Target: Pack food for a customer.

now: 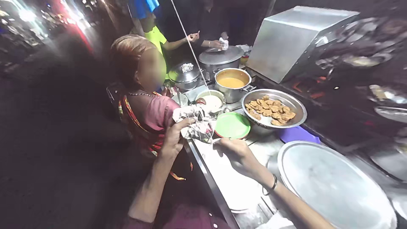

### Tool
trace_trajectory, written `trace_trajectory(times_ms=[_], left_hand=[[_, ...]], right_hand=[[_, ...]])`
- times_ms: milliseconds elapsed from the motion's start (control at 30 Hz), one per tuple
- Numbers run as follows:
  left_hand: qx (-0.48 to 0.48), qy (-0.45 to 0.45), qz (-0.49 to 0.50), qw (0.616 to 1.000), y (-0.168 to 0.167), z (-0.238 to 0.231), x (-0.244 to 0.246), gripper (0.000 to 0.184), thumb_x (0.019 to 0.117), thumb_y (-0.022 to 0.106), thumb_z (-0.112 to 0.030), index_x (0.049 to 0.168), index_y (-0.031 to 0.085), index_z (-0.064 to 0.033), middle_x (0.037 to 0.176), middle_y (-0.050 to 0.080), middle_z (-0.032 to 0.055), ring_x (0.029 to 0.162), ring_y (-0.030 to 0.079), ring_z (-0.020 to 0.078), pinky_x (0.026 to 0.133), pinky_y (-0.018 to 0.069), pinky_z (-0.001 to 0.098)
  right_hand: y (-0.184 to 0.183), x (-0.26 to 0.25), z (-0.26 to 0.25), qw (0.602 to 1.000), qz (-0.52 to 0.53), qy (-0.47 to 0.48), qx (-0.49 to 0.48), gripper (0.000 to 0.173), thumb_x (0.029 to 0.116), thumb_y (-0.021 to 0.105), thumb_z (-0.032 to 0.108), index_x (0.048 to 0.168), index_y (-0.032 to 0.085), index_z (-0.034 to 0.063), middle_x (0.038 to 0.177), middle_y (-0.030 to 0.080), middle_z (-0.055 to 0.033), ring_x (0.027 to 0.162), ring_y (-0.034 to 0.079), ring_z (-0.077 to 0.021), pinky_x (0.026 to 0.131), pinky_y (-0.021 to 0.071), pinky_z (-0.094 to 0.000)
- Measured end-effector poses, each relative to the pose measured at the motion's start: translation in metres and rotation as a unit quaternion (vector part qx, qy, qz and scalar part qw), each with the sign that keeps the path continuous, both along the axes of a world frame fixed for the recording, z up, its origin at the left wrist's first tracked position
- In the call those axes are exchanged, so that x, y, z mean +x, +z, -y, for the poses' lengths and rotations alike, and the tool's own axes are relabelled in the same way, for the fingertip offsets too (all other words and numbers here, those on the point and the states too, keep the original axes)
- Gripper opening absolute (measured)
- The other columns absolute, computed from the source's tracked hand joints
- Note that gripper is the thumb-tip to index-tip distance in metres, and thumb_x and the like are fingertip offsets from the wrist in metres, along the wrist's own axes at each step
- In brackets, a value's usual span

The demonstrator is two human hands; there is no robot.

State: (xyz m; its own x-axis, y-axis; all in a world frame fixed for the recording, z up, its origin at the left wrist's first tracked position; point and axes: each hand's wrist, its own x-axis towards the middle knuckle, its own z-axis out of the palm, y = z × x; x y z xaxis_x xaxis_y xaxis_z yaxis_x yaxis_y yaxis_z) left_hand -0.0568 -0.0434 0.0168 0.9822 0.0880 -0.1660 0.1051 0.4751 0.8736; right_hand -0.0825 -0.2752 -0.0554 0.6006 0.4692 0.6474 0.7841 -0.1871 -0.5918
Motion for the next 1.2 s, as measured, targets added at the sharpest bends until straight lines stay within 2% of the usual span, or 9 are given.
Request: trace_trajectory(times_ms=[167, 333, 433, 500, 633, 733, 833, 967, 1200], left_hand=[[0.104, -0.181, 0.075, 0.975, 0.017, -0.016, -0.008, 0.026, 0.0779, 0.069, 0.002, 0.103, 0.065, -0.0043, 0.085, 0.073, 0.0061, 0.077, 0.071, 0.0124, 0.075, 0.061, 0.0308], [0.265, -0.464, 0.128, 0.836, 0.016, 0.001, 0.014, 0.057, 0.0657, 0.088, -0.004, 0.117, 0.063, -0.0044, 0.099, 0.072, 0.0052, 0.089, 0.071, 0.0128, 0.081, 0.0613, 0.032], [0.43, -0.477, 0.092, 0.76, 0.005, 0.023, 0.023, 0.061, 0.0651, 0.09, -0.008, 0.12, 0.064, -0.004, 0.098, 0.073, 0.0052, 0.086, 0.07, 0.0112, 0.079, 0.0607, 0.0322], [0.503, -0.441, 0.12, 0.734, -0.013, 0.021, 0.036, 0.038, 0.0786, 0.078, -0.005, 0.115, 0.066, -0.0022, 0.095, 0.068, 0.0077, 0.084, 0.065, 0.0144, 0.077, 0.0557, 0.0373], [0.515, -0.35, 0.039, 0.782, -0.039, 0.017, 0.062, 0.057, 0.0676, 0.091, -0.019, 0.115, 0.063, -0.0038, 0.098, 0.072, 0.0105, 0.089, 0.071, 0.0215, 0.081, 0.0598, 0.0456], [0.303, -0.284, 0.052, 0.908, -0.035, 0.014, 0.067, 0.058, 0.0689, 0.088, -0.002, 0.119, 0.058, 0.002, 0.101, 0.073, 0.0142, 0.091, 0.073, 0.0223, 0.081, 0.0624, 0.0396], [0.149, -0.261, 0.085, 0.95, -0.009, 0.013, 0.064, 0.049, 0.0771, 0.074, 0.006, 0.124, 0.058, 0.004, 0.105, 0.072, 0.0185, 0.093, 0.072, 0.0258, 0.082, 0.0622, 0.0415], [0.152, -0.34, 0.145, 0.917, 0.009, 0.006, 0.065, 0.053, 0.0726, 0.075, 0.003, 0.122, 0.057, -0.0016, 0.103, 0.072, 0.0104, 0.092, 0.072, 0.018, 0.083, 0.0615, 0.0353], [0.468, -0.455, 0.207, 0.729, -0.014, 0.036, 0.072, 0.066, 0.0598, 0.095, -0.017, 0.116, 0.062, -0.0071, 0.102, 0.068, 0.0061, 0.091, 0.066, 0.0145, 0.081, 0.0573, 0.0361]], right_hand=[[0.012, 0.03, 0.034, 0.993, -0.076, 0.05, -0.079, 0.015, 0.0947, 0.055, 0.008, 0.095, 0.07, 0.0073, 0.077, 0.067, -0.0011, 0.07, 0.064, -0.0074, 0.066, 0.055, -0.0277], [0.064, 0.075, 0.03, 0.95, -0.085, -0.001, -0.302, 0.016, 0.0983, 0.058, 0.017, 0.097, 0.073, 0.0195, 0.079, 0.069, 0.0009, 0.072, 0.066, -0.0181, 0.067, 0.0529, -0.0501], [0.096, 0.071, 0.008, 0.93, -0.039, -0.058, -0.362, 0.013, 0.0956, 0.06, 0.022, 0.091, 0.071, 0.0187, 0.075, 0.067, -0.0015, 0.072, 0.067, -0.024, 0.062, 0.0504, -0.0525], [0.113, 0.052, -0.002, 0.92, -0.02, -0.101, -0.379, 0.014, 0.0962, 0.058, 0.025, 0.093, 0.068, 0.0151, 0.074, 0.065, -0.0056, 0.072, 0.067, -0.0292, 0.061, 0.0493, -0.0541], [0.094, 0.019, -0.003, 0.958, 0.064, -0.126, -0.25, 0.018, 0.1, 0.053, 0.025, 0.093, 0.065, 0.013, 0.068, 0.062, -0.0038, 0.062, 0.066, -0.0248, 0.052, 0.0508, -0.0476], [0.061, 0.005, 0.011, 0.978, 0.053, -0.047, -0.195, 0.012, 0.1021, 0.055, 0.016, 0.103, 0.066, 0.0122, 0.079, 0.067, -0.0023, 0.07, 0.067, -0.0182, 0.06, 0.0564, -0.0394], [0.023, 0.018, 0.046, 0.991, -0.055, 0.018, -0.124, 0.017, 0.1, 0.053, 0.009, 0.104, 0.069, 0.0092, 0.079, 0.067, -0.0005, 0.069, 0.063, -0.0092, 0.064, 0.055, -0.0297], [-0.002, 0.061, 0.097, 0.985, -0.136, -0.036, -0.099, 0.02, 0.1018, 0.055, 0.016, 0.105, 0.072, 0.0054, 0.078, 0.066, -0.0011, 0.067, 0.06, -0.0046, 0.065, 0.0538, -0.0258], [0.061, 0.088, 0.047, 0.926, -0.054, -0.115, -0.356, 0.012, 0.0964, 0.059, 0.02, 0.096, 0.071, 0.0163, 0.08, 0.069, -0.0062, 0.075, 0.069, -0.0295, 0.065, 0.0526, -0.0588]])
